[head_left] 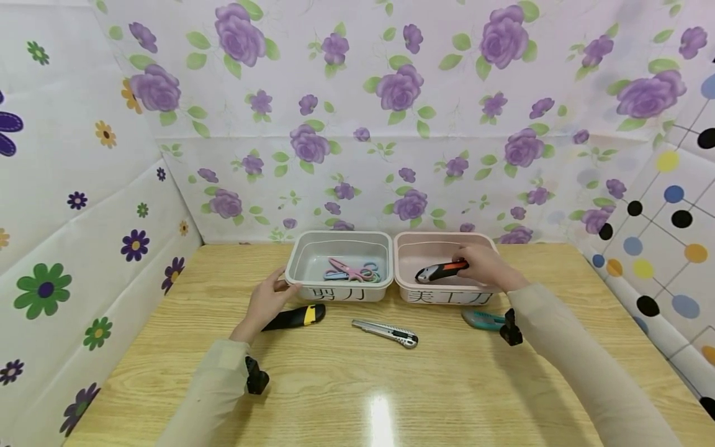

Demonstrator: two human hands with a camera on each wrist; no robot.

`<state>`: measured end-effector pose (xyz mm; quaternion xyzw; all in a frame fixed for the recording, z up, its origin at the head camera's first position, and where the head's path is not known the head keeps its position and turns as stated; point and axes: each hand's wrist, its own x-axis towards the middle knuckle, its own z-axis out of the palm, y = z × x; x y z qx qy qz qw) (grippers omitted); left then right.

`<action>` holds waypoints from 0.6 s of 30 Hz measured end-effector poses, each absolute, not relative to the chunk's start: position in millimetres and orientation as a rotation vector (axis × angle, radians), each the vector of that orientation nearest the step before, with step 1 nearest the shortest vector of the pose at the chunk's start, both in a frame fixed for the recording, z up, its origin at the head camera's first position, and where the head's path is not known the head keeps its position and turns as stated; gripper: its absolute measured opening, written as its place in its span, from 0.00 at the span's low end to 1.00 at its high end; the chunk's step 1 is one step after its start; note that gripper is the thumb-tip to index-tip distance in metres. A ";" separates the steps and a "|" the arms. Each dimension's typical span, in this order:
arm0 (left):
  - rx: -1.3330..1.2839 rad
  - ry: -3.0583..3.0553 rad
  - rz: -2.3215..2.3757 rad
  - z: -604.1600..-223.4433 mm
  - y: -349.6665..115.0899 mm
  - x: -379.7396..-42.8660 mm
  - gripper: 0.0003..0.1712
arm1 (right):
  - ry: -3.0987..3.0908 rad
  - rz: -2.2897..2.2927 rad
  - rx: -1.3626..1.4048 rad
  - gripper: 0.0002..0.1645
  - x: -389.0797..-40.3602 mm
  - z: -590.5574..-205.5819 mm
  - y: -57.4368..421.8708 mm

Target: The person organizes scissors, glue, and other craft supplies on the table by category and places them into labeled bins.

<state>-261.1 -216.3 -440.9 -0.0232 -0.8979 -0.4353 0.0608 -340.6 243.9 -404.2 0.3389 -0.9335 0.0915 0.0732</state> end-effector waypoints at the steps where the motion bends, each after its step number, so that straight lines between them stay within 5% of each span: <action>1: -0.067 -2.713 -1.321 -441.2 -216.2 -261.3 0.39 | -2.811 0.290 1.016 0.10 -340.6 -404.1 244.8; 18: -0.068 -2.719 -1.317 -442.1 -216.7 -262.1 0.39 | -2.873 0.515 0.985 0.06 -344.3 -416.2 251.5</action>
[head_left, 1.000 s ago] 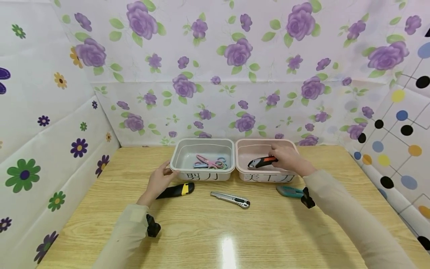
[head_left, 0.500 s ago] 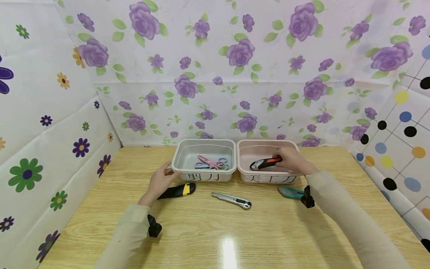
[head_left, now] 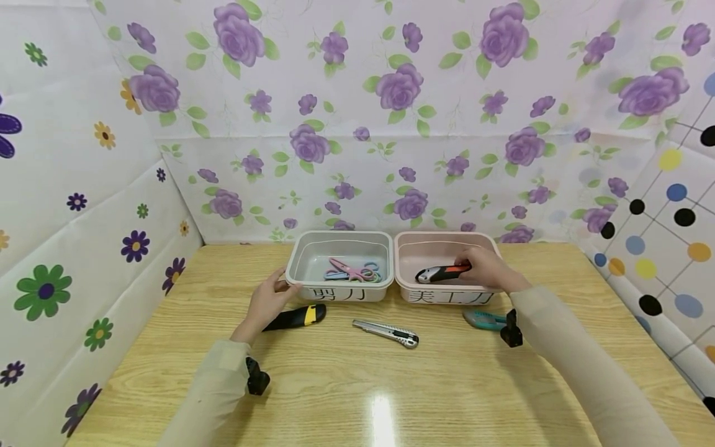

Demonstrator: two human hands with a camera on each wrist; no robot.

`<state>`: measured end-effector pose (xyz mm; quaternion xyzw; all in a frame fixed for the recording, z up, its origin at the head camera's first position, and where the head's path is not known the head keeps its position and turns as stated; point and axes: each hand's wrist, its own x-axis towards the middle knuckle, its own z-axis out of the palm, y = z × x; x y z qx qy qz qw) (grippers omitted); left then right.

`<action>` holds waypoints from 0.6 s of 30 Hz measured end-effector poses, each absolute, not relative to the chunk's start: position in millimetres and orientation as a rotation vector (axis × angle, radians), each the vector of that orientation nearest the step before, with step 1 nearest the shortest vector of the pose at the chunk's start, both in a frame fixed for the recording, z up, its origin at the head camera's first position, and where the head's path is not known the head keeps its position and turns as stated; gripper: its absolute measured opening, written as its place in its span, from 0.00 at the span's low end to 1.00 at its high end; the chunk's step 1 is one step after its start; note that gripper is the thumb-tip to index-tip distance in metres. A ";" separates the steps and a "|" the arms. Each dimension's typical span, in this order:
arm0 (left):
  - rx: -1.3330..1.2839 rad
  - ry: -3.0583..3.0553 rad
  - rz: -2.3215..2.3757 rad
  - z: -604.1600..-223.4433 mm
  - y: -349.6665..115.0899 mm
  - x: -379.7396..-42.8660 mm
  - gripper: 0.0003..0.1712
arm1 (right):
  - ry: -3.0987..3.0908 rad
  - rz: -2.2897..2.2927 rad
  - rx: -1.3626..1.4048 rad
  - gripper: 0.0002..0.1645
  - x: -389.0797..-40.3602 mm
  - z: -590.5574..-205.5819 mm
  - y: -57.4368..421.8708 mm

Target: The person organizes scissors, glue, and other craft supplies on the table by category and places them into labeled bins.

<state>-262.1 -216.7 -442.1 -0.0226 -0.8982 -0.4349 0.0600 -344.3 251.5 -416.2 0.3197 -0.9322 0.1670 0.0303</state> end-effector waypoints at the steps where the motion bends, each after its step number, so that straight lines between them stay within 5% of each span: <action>1: -0.067 -2.720 -1.318 -442.2 -216.6 -262.1 0.39 | -2.875 0.522 0.989 0.05 -344.6 -416.4 251.9; 18: -0.040 -2.721 -1.320 -441.8 -216.2 -261.3 0.39 | -2.875 0.535 1.006 0.06 -347.9 -420.9 251.4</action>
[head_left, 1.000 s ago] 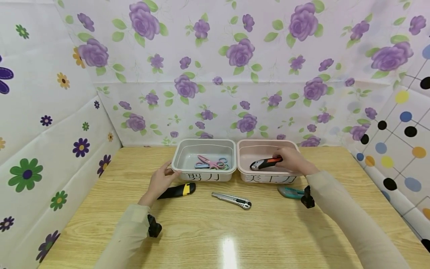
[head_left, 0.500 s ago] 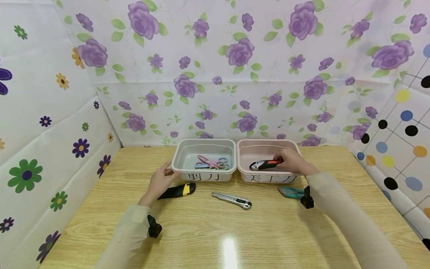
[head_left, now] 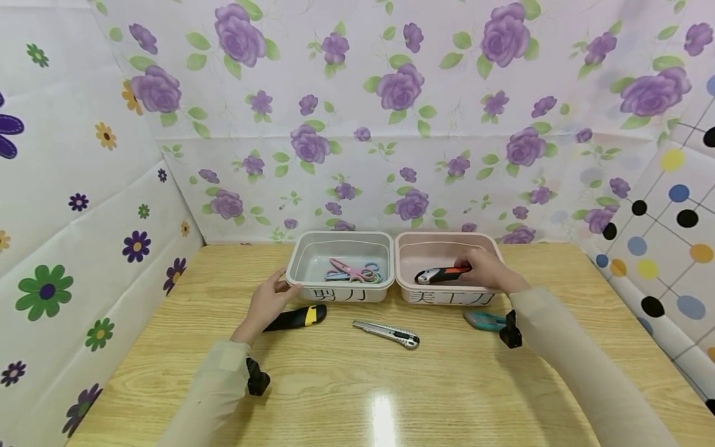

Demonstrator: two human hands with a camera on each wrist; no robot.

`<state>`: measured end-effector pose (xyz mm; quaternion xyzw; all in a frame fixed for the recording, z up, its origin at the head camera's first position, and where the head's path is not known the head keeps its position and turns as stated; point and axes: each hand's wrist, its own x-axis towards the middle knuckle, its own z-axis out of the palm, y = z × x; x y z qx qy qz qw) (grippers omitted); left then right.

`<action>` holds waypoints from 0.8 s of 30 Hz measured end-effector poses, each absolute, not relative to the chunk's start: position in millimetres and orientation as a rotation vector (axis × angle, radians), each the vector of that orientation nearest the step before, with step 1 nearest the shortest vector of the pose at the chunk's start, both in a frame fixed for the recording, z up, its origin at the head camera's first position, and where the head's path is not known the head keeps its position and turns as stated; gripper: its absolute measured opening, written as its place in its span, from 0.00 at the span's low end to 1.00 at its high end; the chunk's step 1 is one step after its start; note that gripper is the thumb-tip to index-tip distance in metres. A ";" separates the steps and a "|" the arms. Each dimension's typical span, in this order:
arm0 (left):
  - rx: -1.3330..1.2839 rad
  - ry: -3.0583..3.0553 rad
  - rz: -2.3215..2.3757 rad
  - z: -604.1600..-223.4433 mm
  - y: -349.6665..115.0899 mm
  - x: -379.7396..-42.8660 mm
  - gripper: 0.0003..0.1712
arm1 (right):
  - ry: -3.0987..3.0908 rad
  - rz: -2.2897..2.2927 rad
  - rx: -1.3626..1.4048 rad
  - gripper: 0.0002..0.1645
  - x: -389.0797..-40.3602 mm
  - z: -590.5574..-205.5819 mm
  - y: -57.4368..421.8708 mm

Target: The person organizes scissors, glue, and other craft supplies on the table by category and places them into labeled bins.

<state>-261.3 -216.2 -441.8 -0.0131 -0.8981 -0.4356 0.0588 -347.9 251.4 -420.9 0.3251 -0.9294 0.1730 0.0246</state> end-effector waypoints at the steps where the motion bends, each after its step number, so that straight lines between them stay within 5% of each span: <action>1: -0.041 -2.721 -1.319 -441.9 -216.0 -261.3 0.39 | -2.882 0.530 0.995 0.06 -347.7 -421.0 251.5; 14: -0.053 -2.722 -1.334 -441.1 -216.2 -261.2 0.40 | -2.906 0.781 0.864 0.19 -335.6 -406.9 256.4; 24: -0.054 -2.724 -1.369 -440.2 -216.0 -261.0 0.40 | -2.839 0.817 0.948 0.19 -327.4 -393.7 259.9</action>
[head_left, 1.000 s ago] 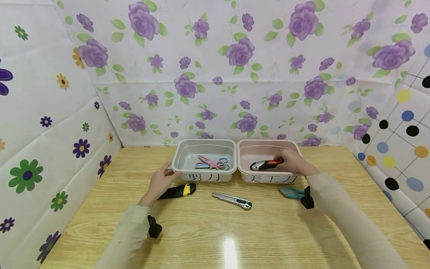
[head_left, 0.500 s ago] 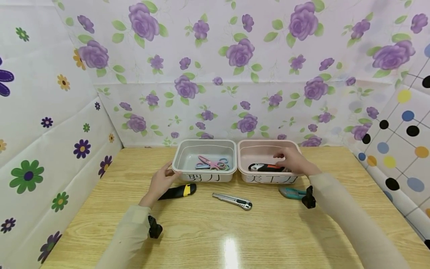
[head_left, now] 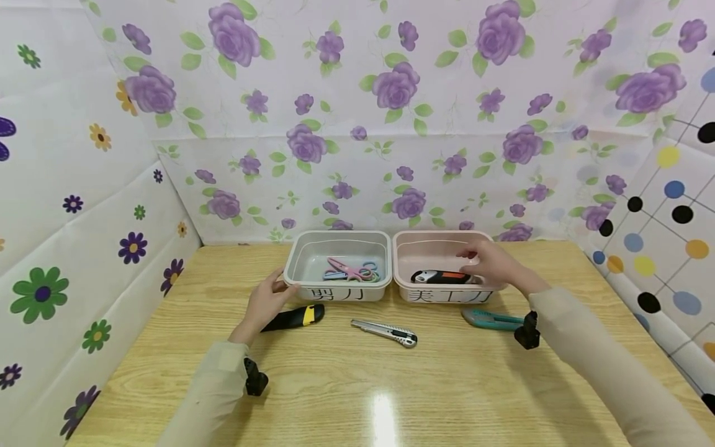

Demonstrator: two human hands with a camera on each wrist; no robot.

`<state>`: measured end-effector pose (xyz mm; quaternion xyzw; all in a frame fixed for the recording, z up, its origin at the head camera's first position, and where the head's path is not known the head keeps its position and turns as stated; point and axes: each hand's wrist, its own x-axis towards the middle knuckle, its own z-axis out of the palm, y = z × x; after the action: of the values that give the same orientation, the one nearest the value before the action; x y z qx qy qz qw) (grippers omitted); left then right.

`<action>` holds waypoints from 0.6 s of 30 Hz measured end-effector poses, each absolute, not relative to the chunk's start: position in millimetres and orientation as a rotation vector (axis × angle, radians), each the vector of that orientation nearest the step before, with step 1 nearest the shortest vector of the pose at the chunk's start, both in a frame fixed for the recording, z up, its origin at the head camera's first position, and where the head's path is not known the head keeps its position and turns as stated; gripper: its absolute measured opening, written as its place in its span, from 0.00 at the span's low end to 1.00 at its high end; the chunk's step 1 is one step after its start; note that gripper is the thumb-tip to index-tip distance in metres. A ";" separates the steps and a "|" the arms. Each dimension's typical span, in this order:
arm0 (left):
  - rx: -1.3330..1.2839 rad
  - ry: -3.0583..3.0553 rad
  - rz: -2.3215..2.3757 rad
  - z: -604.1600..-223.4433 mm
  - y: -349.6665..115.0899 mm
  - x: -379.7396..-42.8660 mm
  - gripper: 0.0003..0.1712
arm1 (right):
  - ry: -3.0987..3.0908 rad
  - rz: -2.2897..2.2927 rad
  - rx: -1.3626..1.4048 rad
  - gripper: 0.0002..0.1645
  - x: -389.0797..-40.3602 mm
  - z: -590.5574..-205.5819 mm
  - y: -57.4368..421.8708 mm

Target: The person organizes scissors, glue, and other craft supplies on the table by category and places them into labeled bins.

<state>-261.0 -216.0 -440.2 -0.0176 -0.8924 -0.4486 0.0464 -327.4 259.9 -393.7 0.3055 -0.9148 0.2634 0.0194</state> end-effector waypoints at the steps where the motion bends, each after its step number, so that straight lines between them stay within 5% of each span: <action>1: -0.051 -2.723 -1.367 -440.2 -216.0 -261.1 0.40 | -2.832 0.821 0.954 0.18 -326.0 -391.7 260.3; 18: -0.059 -2.725 -1.340 -441.3 -215.4 -262.4 0.40 | -2.759 0.868 0.966 0.13 -294.8 -381.6 273.2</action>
<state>-262.4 -215.4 -441.3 -0.0193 -0.8960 -0.4406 0.0520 -294.8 273.2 -381.6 0.3163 -0.9039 0.2843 0.0463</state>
